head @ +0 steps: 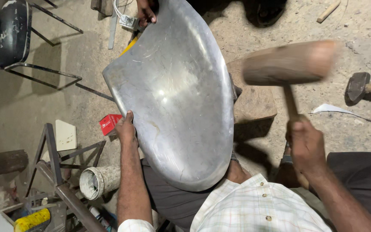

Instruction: The person uses a wooden mallet to repeatedly strike a large curved metal sheet that is held steady by another person. The metal is positioned on a wooden block, and the person adjusts the sheet's position while hammering to shape it.

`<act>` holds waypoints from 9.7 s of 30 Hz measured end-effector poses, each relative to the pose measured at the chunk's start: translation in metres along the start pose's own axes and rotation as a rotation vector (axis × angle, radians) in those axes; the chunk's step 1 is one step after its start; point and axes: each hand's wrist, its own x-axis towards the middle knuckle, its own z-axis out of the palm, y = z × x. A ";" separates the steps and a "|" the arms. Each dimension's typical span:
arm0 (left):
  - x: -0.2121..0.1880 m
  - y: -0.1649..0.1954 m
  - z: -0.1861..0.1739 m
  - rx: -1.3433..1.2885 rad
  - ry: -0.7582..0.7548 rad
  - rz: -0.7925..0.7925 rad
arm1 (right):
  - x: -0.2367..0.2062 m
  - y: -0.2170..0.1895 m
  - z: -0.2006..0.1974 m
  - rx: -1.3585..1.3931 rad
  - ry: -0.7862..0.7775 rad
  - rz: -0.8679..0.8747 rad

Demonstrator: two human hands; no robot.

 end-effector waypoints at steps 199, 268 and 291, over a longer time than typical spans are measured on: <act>-0.065 0.053 -0.038 0.401 -0.058 0.192 | 0.041 -0.204 0.038 -1.465 -0.315 0.093; -0.071 0.031 -0.036 0.197 -0.081 0.339 | 0.033 -0.191 0.044 -1.658 -0.482 -0.083; -0.059 0.007 -0.039 0.388 0.003 0.085 | 0.033 -0.180 0.034 -1.600 -0.461 -0.138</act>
